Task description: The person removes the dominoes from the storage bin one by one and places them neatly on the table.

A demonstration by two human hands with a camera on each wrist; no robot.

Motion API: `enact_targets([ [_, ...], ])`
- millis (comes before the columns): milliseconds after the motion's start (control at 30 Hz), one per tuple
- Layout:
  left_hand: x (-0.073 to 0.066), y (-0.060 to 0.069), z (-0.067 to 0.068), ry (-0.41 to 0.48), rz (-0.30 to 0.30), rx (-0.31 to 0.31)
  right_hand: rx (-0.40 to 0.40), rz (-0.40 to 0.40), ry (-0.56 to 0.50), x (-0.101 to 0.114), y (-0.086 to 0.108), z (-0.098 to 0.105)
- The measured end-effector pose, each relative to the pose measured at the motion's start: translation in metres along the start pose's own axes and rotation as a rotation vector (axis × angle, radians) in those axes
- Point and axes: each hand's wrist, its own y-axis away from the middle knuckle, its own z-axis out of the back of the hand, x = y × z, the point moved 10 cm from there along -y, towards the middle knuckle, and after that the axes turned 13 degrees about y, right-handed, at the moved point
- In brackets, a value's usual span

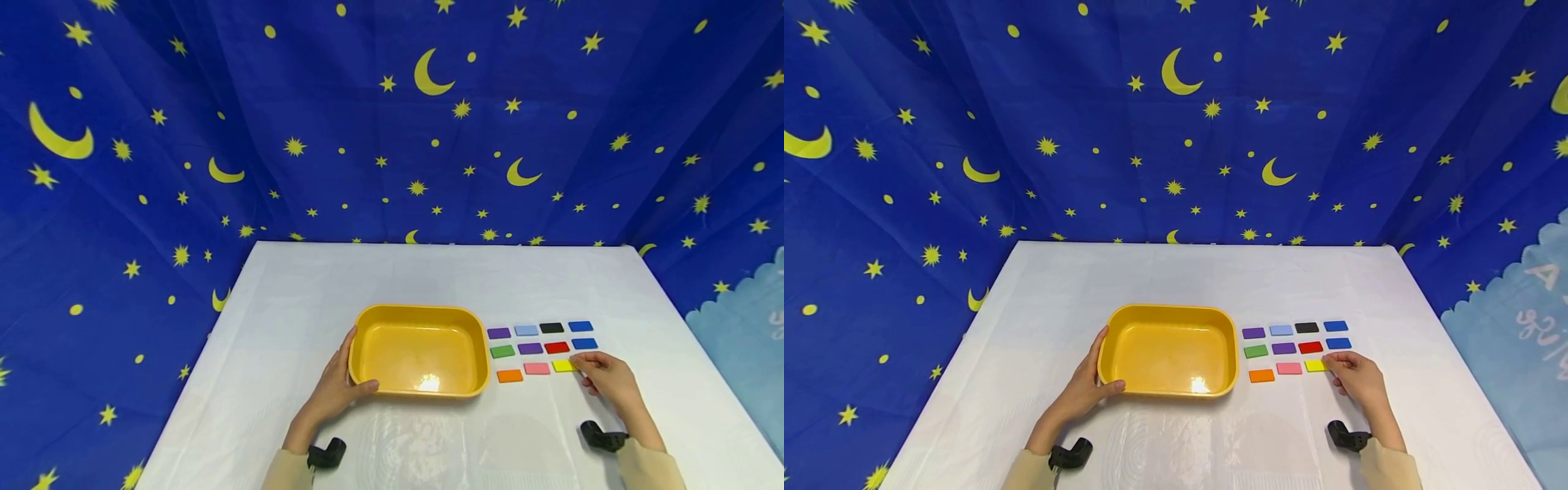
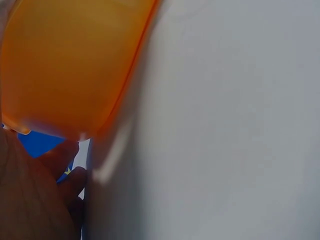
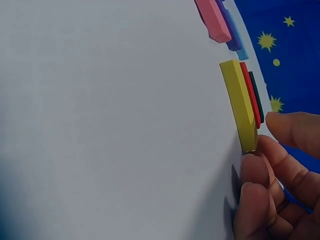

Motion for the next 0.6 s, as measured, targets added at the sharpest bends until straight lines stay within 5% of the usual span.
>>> enact_targets([
  [433, -0.008, 0.000, 0.000, 0.005, -0.009, 0.032, -0.064, 0.045, 0.086, 0.005, 0.008, 0.007],
  [600, -0.015, 0.001, 0.004, -0.026, -0.012, 0.061, -0.180, 0.112, 0.202, 0.018, 0.016, 0.024],
])
